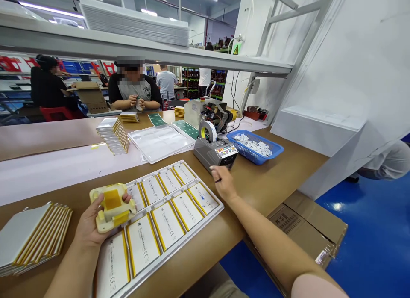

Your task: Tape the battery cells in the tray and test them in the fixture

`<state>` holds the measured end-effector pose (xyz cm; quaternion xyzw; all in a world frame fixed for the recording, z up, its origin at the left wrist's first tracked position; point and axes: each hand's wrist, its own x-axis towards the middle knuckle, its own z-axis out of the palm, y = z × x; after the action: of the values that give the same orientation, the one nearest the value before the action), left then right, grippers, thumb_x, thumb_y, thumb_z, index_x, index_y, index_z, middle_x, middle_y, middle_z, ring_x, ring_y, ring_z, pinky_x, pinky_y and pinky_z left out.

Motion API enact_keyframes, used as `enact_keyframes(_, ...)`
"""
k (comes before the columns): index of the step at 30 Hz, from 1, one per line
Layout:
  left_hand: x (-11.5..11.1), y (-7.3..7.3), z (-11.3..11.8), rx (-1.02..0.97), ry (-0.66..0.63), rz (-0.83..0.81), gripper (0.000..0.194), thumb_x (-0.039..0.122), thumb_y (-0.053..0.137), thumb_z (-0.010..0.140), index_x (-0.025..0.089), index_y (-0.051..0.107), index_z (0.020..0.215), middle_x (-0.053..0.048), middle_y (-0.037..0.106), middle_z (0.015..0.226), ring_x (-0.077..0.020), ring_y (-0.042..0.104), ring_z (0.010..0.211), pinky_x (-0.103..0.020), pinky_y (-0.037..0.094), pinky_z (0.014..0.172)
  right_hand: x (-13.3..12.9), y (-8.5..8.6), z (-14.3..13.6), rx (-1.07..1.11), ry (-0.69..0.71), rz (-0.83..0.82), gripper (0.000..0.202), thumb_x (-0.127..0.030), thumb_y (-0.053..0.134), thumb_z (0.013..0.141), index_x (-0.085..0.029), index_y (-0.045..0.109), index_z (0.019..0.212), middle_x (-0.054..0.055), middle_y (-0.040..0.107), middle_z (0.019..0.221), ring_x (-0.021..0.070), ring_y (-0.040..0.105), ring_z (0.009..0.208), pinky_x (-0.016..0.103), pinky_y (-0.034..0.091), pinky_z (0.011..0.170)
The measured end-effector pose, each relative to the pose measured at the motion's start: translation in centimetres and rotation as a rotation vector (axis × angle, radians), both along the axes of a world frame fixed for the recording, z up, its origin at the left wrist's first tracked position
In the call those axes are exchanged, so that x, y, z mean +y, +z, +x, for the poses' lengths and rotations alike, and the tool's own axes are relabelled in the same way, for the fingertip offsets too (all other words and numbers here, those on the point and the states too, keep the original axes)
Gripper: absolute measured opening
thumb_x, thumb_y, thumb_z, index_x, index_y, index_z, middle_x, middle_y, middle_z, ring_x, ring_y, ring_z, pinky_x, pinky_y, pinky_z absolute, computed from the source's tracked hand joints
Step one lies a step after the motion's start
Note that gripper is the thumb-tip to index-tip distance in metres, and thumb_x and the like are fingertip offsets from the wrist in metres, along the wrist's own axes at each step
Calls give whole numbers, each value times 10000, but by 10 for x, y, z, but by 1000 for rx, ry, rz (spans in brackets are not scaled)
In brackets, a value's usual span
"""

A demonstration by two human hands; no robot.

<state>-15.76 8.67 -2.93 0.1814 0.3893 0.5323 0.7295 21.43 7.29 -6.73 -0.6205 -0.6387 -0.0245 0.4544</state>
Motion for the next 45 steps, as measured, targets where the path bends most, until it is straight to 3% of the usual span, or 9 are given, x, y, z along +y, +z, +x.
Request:
enact_keyframes(4,1,-1,0,-30,23,-5,343,255,523,733,104,535,1041,-157,608,910,-262,599,817,-505,469,735,11,22,54,-36,-409,70,388,-412,295,844,-236,577,1043,84,458,943,206,463,928,355,404,788)
enact_keyframes(12,3,-3,-1,-11,8,-18,311,270,499,750,121,547,1018,-146,615,910,-257,599,827,-528,450,759,30,37,90,-181,-323,-136,392,-447,336,817,-242,606,1014,81,441,1062,217,484,898,371,413,772)
enact_keyframes(16,0,-1,-2,-20,8,9,324,246,506,741,97,534,1027,-156,625,873,-269,608,797,-524,468,721,21,21,80,226,-282,-9,397,-522,414,760,-202,602,900,71,501,933,189,479,859,336,420,758)
enact_keyframes(21,-3,1,-2,-45,11,-16,352,235,529,728,87,519,1047,-140,628,838,-253,614,765,-490,484,710,15,-7,46,1206,-205,-98,415,-605,476,682,-195,444,621,-45,389,520,74,307,399,226,318,363)
enact_keyframes(25,-1,-2,-4,-65,8,-21,355,249,536,732,82,518,1044,-142,624,881,-239,609,805,-471,474,756,19,0,31,1353,-275,-90,345,-438,636,624,-196,391,596,-73,352,477,53,257,379,206,242,338)
enact_keyframes(29,1,-6,-4,-43,46,-60,351,275,541,732,74,533,1019,-148,630,862,-249,605,827,-449,482,741,4,26,13,982,-282,63,283,-437,577,681,-188,445,666,-30,437,593,94,387,510,234,340,453)
enact_keyframes(36,-3,-5,0,-74,9,-45,333,301,506,754,66,543,987,-149,635,832,-245,616,750,-466,480,714,-16,50,-68,-344,723,-601,355,-462,658,593,-205,536,807,48,467,1030,179,499,846,283,392,741)
enact_keyframes(40,-3,-5,0,-48,12,-29,330,311,498,756,75,546,981,-153,635,838,-266,613,777,-476,482,697,0,31,-80,-500,678,-838,493,-498,697,507,-224,538,884,45,456,1054,183,513,797,269,397,650)
enact_keyframes(45,-1,-5,1,-33,17,-36,365,302,508,748,90,521,1044,-151,631,858,-276,609,808,-490,476,708,12,11,-74,-342,485,-787,737,-502,732,436,-242,449,1065,58,445,1113,221,498,908,302,403,735)
